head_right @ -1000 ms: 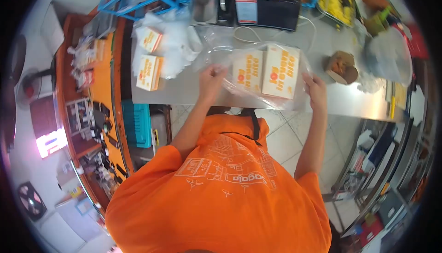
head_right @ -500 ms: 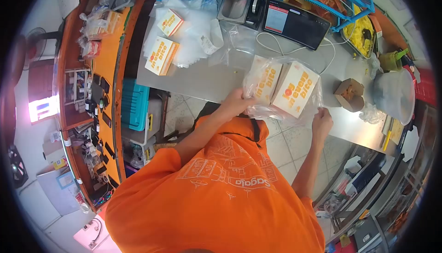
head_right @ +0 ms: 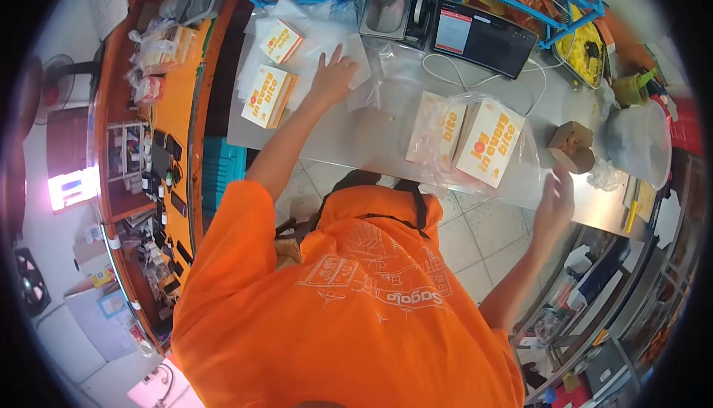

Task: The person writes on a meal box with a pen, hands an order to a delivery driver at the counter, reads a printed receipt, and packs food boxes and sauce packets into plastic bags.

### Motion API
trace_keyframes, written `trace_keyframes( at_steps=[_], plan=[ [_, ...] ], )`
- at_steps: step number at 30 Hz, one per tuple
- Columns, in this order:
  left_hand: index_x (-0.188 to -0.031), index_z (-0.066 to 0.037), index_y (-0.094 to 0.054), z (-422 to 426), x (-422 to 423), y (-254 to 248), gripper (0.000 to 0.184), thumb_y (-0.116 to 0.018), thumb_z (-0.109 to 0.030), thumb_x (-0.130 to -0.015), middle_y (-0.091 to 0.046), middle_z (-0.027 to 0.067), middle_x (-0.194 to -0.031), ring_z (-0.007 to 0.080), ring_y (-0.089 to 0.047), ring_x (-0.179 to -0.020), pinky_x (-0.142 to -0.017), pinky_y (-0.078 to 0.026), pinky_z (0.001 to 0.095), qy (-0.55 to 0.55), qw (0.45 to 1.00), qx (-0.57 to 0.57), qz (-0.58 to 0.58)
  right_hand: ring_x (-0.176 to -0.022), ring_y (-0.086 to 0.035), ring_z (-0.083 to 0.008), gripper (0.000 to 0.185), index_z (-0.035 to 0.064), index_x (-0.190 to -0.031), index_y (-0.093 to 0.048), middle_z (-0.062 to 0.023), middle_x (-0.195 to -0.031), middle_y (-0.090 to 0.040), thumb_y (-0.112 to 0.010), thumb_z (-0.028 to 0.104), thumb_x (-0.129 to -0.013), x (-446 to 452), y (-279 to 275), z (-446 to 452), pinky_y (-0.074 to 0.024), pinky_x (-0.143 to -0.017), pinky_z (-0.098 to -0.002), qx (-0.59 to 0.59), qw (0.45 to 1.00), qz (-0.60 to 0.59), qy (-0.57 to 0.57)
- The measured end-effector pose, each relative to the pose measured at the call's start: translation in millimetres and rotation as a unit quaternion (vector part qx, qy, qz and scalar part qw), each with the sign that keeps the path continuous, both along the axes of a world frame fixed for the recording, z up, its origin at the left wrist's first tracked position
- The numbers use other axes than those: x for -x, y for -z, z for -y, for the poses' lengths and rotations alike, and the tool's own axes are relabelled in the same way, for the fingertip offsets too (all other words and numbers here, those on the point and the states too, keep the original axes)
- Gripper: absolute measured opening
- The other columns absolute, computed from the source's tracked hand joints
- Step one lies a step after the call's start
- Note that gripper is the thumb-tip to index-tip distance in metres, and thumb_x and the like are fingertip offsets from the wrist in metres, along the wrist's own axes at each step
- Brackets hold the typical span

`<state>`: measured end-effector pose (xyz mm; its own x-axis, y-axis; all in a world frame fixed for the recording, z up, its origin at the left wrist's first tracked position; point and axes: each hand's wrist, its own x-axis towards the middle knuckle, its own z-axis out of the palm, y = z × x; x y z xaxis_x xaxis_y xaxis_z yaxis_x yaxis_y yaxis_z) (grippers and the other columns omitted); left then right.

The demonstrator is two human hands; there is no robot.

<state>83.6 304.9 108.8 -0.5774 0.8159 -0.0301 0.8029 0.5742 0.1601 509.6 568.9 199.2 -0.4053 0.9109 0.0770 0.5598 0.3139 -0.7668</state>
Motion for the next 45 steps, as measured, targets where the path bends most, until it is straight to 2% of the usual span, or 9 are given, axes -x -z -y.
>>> trace_keyframes(
  at_steps=[3,4,6,8,10,15,19,23,45],
  plan=[
    [-0.104,-0.008,-0.067,-21.5,27.2,-18.7,0.018,-0.063,-0.015,-0.088,-0.069,0.0069,-0.093,0.0249,-0.065,-0.096,-0.093,-0.046,0.0416,0.017,0.986,0.127,0.109,-0.094,-0.063,-0.0155,0.025,0.0001,-0.117,-0.063,-0.0056,-0.109,-0.068,-0.056,0.010,-0.096,36.2,-28.2,40.3,-0.0501,-0.079,-0.0293,0.084,0.993,-0.066,-0.052],
    [-0.101,-0.007,-0.067,-22.7,28.2,-31.5,0.015,-0.062,-0.015,-0.090,-0.068,0.0051,-0.089,0.0210,-0.065,-0.091,-0.090,-0.047,0.0372,-0.031,0.960,-0.025,0.276,-0.093,-0.062,-0.0143,0.024,0.0002,-0.116,-0.064,-0.0046,-0.108,-0.068,-0.057,0.010,-0.096,45.6,-28.3,57.8,-0.0492,-0.079,-0.0279,0.139,0.976,-0.154,-0.064],
    [-0.095,-0.004,-0.068,-4.3,-9.1,-86.6,0.015,-0.060,-0.017,-0.094,-0.067,0.0014,-0.082,0.0132,-0.065,-0.082,-0.083,-0.048,0.0286,-0.130,0.751,-0.299,0.574,-0.094,-0.061,-0.0115,0.025,0.0013,-0.117,-0.064,-0.0028,-0.107,-0.067,-0.058,0.012,-0.095,72.0,-31.1,89.7,-0.0473,-0.080,-0.0259,0.256,0.942,-0.194,-0.099],
    [-0.100,0.000,-0.067,3.5,-40.8,-128.2,0.023,-0.057,-0.020,-0.098,-0.067,0.0014,-0.086,0.0066,-0.062,-0.084,-0.076,-0.048,0.0214,-0.180,0.644,-0.383,0.637,-0.096,-0.060,-0.0118,0.027,0.0017,-0.116,-0.065,-0.0040,-0.111,-0.066,-0.060,0.016,-0.094,116.8,-44.7,124.2,-0.0475,-0.081,-0.0275,0.289,0.931,-0.163,-0.152],
    [-0.109,0.002,-0.065,20.5,-54.0,-127.6,0.026,-0.055,-0.019,-0.098,-0.068,0.0065,-0.096,0.0111,-0.064,-0.088,-0.079,-0.051,0.0254,-0.172,0.594,-0.421,0.664,-0.100,-0.061,-0.0136,0.029,0.0029,-0.117,-0.065,-0.0047,-0.118,-0.064,-0.062,0.019,-0.093,164.7,-49.5,162.0,-0.0473,-0.086,-0.0290,0.293,0.905,-0.238,-0.196],
    [-0.130,0.010,-0.049,52.9,-52.4,-163.9,0.036,-0.047,-0.005,-0.098,-0.060,0.0234,-0.125,0.0311,-0.061,-0.116,-0.098,-0.051,0.0414,-0.117,0.408,-0.481,0.767,-0.106,-0.061,-0.0167,0.034,0.0030,-0.121,-0.060,-0.0115,-0.120,-0.063,-0.066,0.018,-0.091,246.7,-45.2,217.5,-0.0451,-0.095,-0.0323,0.075,0.942,-0.143,-0.294],
    [-0.133,0.009,-0.045,80.6,-5.3,-170.5,0.040,-0.049,-0.007,-0.097,-0.057,0.0268,-0.128,0.0351,-0.059,-0.118,-0.100,-0.050,0.0453,-0.075,0.474,-0.484,0.731,-0.094,-0.063,-0.0140,0.021,-0.0021,-0.104,-0.066,-0.0072,-0.099,-0.069,-0.066,0.015,-0.091,285.9,-51.7,261.4,-0.0481,-0.086,-0.0306,0.372,0.839,-0.304,-0.255],
    [-0.133,0.009,-0.045,104.9,26.7,-178.8,0.040,-0.048,-0.007,-0.098,-0.056,0.0279,-0.129,0.0367,-0.058,-0.118,-0.101,-0.049,0.0459,-0.075,0.434,-0.466,0.767,-0.079,-0.058,-0.0060,0.022,-0.0030,-0.106,-0.068,-0.0030,-0.086,-0.070,-0.063,0.014,-0.094,306.7,-56.4,293.8,-0.0474,-0.071,-0.0247,0.373,0.856,-0.179,-0.309],
    [-0.130,0.011,-0.047,154.5,115.0,-202.4,0.038,-0.038,-0.015,-0.104,-0.057,0.0305,-0.126,0.0411,-0.059,-0.116,-0.105,-0.047,0.0461,-0.019,0.432,-0.514,0.741,-0.077,-0.059,-0.0055,0.022,-0.0055,-0.111,-0.067,-0.0041,-0.090,-0.069,-0.061,0.008,-0.096,306.5,-59.4,376.4,-0.0482,-0.067,-0.0222,0.418,0.855,-0.143,-0.271]
  ],
)
